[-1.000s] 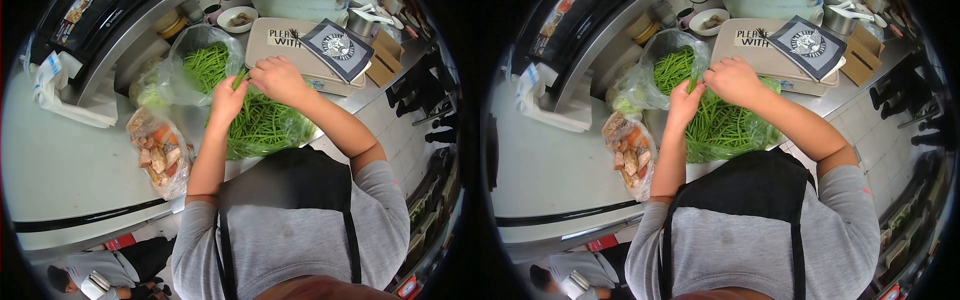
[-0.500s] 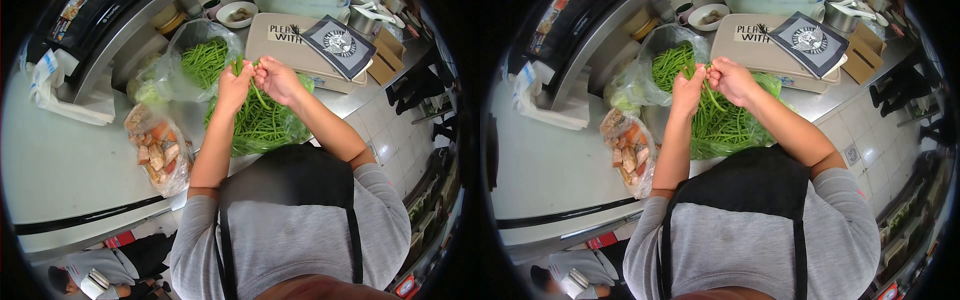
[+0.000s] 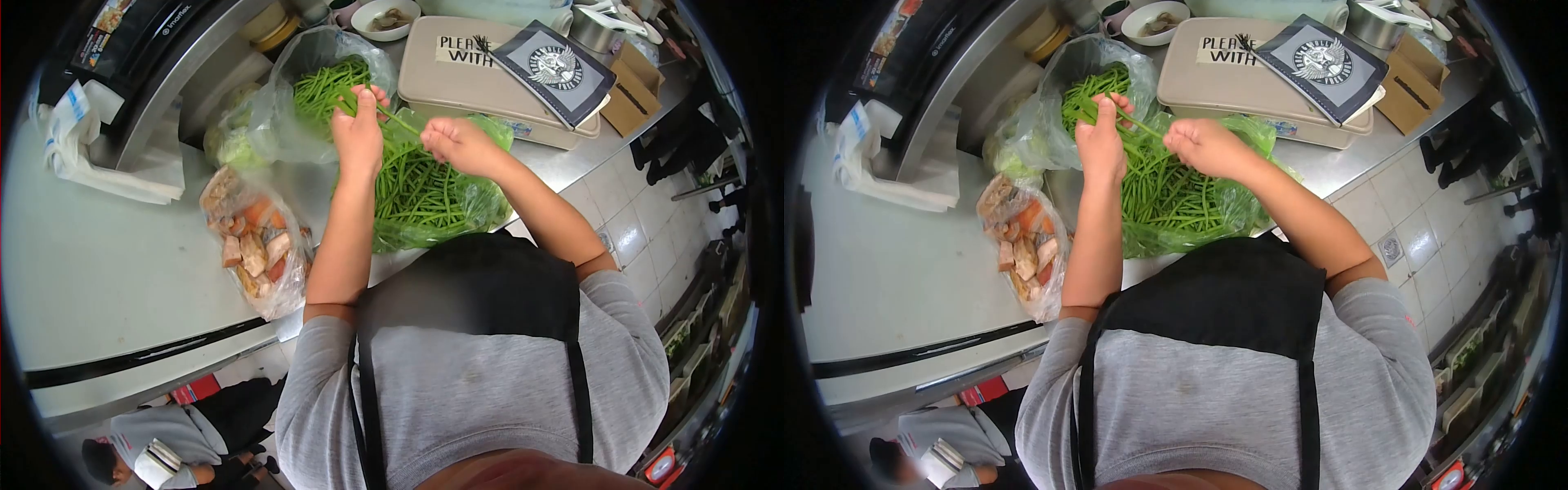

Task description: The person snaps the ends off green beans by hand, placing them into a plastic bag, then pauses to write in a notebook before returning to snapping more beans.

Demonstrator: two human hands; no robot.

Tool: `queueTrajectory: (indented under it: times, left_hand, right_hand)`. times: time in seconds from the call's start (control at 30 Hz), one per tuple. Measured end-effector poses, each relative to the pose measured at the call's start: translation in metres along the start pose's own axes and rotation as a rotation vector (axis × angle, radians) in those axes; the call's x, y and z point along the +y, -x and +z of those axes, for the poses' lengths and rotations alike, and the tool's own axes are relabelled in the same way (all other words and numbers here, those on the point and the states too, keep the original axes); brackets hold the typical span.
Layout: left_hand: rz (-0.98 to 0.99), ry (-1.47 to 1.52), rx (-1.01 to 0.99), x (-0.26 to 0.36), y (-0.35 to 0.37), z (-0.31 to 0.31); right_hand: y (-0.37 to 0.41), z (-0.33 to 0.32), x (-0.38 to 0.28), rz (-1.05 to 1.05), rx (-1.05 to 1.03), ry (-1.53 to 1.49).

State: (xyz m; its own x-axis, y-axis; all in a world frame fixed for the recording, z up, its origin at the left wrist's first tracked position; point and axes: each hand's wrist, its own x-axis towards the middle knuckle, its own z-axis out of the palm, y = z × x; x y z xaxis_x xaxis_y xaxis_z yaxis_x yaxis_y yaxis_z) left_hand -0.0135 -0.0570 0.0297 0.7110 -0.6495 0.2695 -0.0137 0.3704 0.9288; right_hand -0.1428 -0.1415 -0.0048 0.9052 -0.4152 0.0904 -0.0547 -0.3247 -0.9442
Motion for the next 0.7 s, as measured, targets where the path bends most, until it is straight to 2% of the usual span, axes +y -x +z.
queueTrajectory:
  times: [0.07, 0.1, 0.2, 0.3, 0.4, 0.43, 0.53, 0.63, 0.7]
  left_hand:
    - [-0.041, 0.126, -0.053, 0.008, 0.006, 0.006]
    - [-0.032, 0.161, -0.066, 0.009, 0.010, 0.010]
    - [-0.014, 0.262, -0.071, 0.012, 0.016, 0.013]
    - [-0.051, 0.330, -0.016, 0.016, 0.012, 0.005]
    - [-0.116, 0.331, 0.011, 0.018, 0.010, 0.001]
    - [-0.108, 0.302, -0.002, 0.019, 0.011, 0.002]
    - [-0.082, 0.112, -0.119, 0.015, 0.023, 0.012]
    - [-0.083, 0.028, -0.228, 0.006, 0.030, 0.009]
    - [-0.098, 0.074, -0.252, 0.007, 0.032, 0.009]
  right_hand:
    - [-0.003, -0.001, -0.011, -0.003, 0.146, 0.196]
    - [-0.008, 0.001, -0.004, 0.042, 0.173, 0.097]
    - [-0.016, 0.008, 0.014, 0.118, 0.053, -0.294]
    - [-0.002, 0.022, 0.011, -0.089, -0.044, -0.298]
    - [0.009, 0.027, -0.014, -0.264, -0.049, 0.097]
    - [0.008, 0.028, -0.014, -0.426, 0.038, 0.324]
    - [0.008, 0.034, -0.013, -0.374, 0.046, 0.736]
    - [0.009, 0.034, -0.011, -0.341, -0.027, 0.921]
    - [0.012, 0.039, -0.014, -0.267, -0.221, 0.982]
